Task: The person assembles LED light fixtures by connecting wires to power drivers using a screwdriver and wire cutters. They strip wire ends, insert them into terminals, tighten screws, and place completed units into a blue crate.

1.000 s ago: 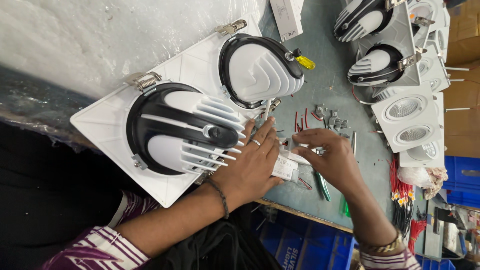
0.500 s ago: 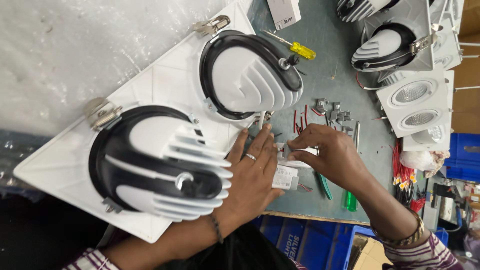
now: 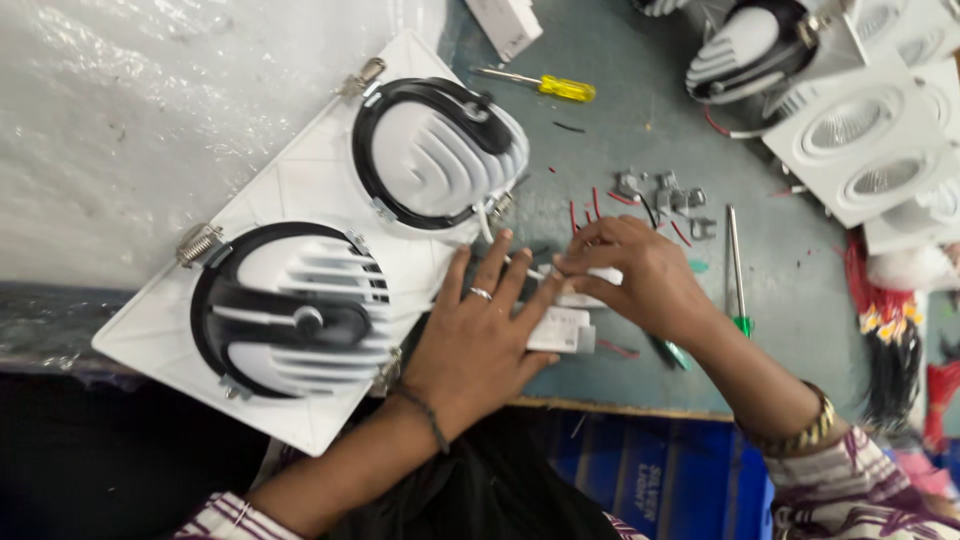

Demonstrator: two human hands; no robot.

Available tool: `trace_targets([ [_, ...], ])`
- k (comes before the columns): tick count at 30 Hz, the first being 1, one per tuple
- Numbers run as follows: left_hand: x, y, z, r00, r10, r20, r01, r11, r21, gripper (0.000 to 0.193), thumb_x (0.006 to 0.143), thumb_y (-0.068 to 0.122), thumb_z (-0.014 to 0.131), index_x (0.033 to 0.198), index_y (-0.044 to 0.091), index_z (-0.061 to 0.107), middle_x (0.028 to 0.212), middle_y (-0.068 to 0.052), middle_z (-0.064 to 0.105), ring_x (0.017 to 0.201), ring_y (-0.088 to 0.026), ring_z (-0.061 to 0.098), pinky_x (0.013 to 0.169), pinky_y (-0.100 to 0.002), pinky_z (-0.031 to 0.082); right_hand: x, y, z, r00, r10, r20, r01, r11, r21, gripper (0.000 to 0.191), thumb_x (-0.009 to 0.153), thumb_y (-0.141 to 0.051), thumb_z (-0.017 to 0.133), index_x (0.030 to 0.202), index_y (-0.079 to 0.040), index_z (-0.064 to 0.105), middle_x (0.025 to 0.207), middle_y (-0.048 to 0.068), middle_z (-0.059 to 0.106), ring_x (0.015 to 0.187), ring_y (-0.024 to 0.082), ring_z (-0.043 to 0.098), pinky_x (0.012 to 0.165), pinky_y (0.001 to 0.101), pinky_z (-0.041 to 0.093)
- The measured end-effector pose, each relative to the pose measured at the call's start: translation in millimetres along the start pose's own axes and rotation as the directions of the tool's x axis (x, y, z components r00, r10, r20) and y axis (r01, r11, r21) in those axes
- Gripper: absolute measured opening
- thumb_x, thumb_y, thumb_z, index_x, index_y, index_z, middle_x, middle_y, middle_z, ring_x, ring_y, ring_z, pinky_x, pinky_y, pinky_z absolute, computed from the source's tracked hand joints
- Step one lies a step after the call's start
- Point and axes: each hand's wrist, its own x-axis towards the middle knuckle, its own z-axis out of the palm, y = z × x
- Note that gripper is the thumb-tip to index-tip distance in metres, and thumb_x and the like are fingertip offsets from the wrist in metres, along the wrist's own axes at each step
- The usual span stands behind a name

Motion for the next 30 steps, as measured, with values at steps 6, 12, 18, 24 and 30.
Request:
trace_targets([
  [6, -11.0, 13.6, -3.9, 0.997, 0.04, -0.06, -0.035, 0.996, 0.086, 0.08, 0.084, 0.056, 0.066, 0.14, 0.0, 0.054, 0.149, -0.019, 0.05, 0.148, -0.038, 0.029, 0.12, -0.057, 0.018, -79.1, 58.2, 22.5, 0.807, 0.305, -0.506, -0.115, 0.921, 0.372, 0.031, 0.089, -0.005, 0.068, 0.12, -0.012, 0.068, 0.127, 0.008, 0.068, 0.118, 0.027, 0.063, 0.104, 0.0398, 0.049],
  [12, -15.1, 20.1, -0.2, 0.999, 0.037, -0.036, -0.032, 0.99, 0.135, 0.078, 0.083, 0.055, 0.066, 0.138, 0.0, 0.056, 0.148, -0.016, 0.052, 0.147, -0.037, 0.03, 0.119, -0.058, 0.019, -203.9, 139.2, 51.9, 0.456, 0.564, -0.688, -0.87, 0.446, -0.212, 0.047, 0.098, -0.045, 0.072, 0.119, -0.003, 0.074, 0.12, 0.026, 0.067, 0.107, 0.045, 0.06, 0.09, 0.0532, 0.048],
  [18, -19.1, 23.6, -1.4, 0.998, 0.043, -0.047, -0.035, 0.988, 0.15, 0.078, 0.083, 0.055, 0.066, 0.138, 0.0, 0.056, 0.148, -0.016, 0.052, 0.148, -0.037, 0.031, 0.119, -0.057, 0.02, -217.7, 142.3, 80.3, 0.24, 0.624, -0.744, -0.949, 0.311, -0.046, 0.031, 0.111, -0.034, 0.06, 0.099, -0.008, 0.071, 0.098, 0.017, 0.072, 0.091, 0.04, 0.066, 0.075, 0.0537, 0.051],
  [24, -19.6, 22.6, -2.3, 0.997, 0.049, -0.061, -0.038, 0.984, 0.175, 0.08, 0.084, 0.055, 0.066, 0.139, -0.002, 0.054, 0.148, -0.017, 0.051, 0.147, -0.038, 0.03, 0.118, -0.057, 0.02, -180.9, 115.8, 28.9, -0.065, 0.538, -0.841, -0.223, 0.813, 0.538, 0.042, 0.119, -0.044, 0.049, 0.097, -0.007, 0.049, 0.075, 0.008, 0.046, 0.058, 0.02, 0.053, 0.051, 0.0331, 0.042],
  [30, -20.2, 24.3, 1.1, 0.998, 0.038, -0.04, -0.031, 0.985, 0.171, 0.078, 0.083, 0.055, 0.066, 0.138, 0.0, 0.056, 0.148, -0.017, 0.051, 0.148, -0.038, 0.03, 0.119, -0.058, 0.019, -157.0, 55.5, -35.4, 0.335, 0.366, -0.868, 0.722, 0.493, 0.486, 0.039, 0.118, -0.036, 0.05, 0.095, -0.005, 0.046, 0.066, 0.007, 0.047, 0.05, 0.016, 0.046, 0.046, 0.0299, 0.038],
])
